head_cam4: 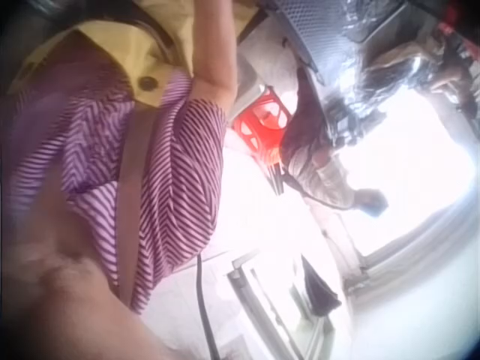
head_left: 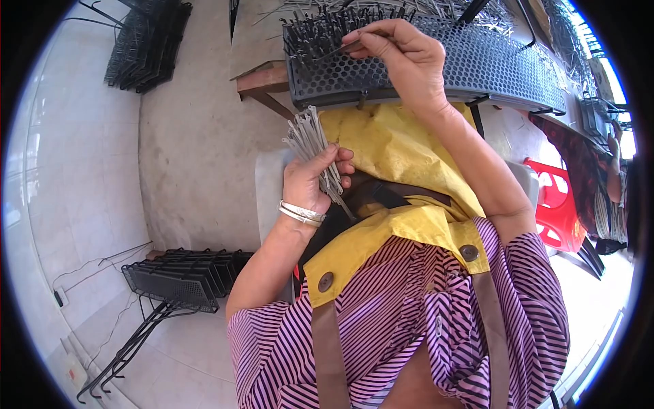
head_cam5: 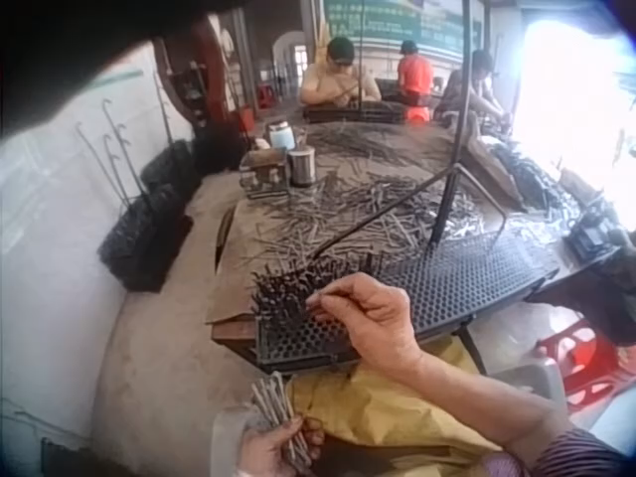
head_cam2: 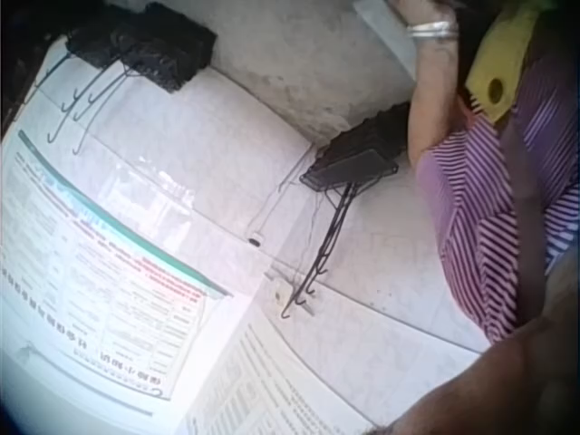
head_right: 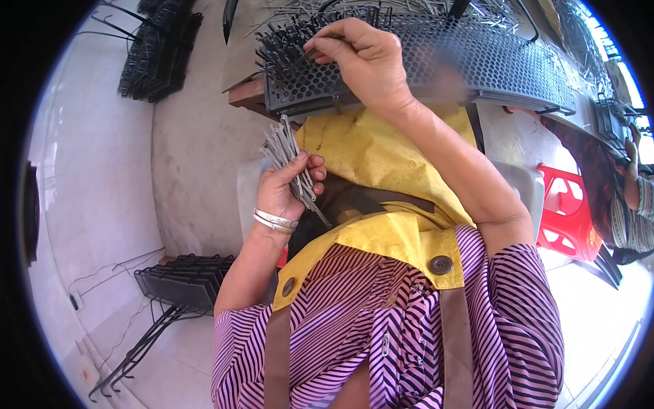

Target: Inserting small metal pins into a perforated metal grid as part of an assembly process on a fabrication floor.

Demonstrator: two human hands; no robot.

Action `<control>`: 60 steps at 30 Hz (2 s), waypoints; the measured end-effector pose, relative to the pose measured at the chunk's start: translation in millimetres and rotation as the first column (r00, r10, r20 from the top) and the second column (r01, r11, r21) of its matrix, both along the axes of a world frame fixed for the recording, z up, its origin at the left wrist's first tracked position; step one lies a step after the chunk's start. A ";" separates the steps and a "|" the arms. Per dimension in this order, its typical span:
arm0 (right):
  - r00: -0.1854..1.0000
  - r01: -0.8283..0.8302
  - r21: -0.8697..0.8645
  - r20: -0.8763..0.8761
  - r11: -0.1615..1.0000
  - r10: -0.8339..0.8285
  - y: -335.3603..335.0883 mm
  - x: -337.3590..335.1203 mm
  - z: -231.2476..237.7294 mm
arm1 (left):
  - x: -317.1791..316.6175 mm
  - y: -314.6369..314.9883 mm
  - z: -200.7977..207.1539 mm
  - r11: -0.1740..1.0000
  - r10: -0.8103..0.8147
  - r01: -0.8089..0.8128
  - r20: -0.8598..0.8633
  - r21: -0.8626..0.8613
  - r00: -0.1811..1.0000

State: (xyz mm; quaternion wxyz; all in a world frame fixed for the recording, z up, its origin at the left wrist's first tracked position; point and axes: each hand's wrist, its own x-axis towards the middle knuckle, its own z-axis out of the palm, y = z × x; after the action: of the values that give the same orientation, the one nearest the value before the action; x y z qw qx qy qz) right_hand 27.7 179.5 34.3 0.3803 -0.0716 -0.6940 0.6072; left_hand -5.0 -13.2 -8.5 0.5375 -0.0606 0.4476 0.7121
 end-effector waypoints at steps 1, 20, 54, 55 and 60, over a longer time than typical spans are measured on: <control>1.000 0.000 0.000 0.000 1.000 0.000 0.7 0.6 1.1 | -0.1 -0.1 0.0 1.000 0.000 0.000 0.000 0.000 1.000; 0.996 0.090 -0.037 -0.003 0.995 -0.091 -1.9 3.9 2.0 | -0.9 -0.7 -0.3 1.000 -0.005 0.005 0.046 0.008 0.999; 0.992 0.074 -0.045 -0.095 0.996 -0.078 1.3 -15.7 -7.3 | -1.2 0.1 2.8 0.997 0.009 -0.015 0.086 0.074 0.996; 0.993 0.074 -0.045 -0.094 0.996 -0.077 1.3 -14.2 -8.2 | -1.3 0.4 3.0 0.997 0.009 -0.016 0.086 0.074 0.996; 0.994 0.075 0.185 0.066 0.980 -0.089 -1.6 -10.6 -8.5 | -2.3 -1.0 2.4 0.997 0.005 -0.012 0.083 0.080 0.996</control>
State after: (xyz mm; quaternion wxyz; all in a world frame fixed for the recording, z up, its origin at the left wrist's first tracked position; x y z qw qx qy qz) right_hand 17.0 177.9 25.8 0.3841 -0.0876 -0.7566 0.5218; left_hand -7.3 -14.2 -6.2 0.5545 -0.0705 0.3956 0.7287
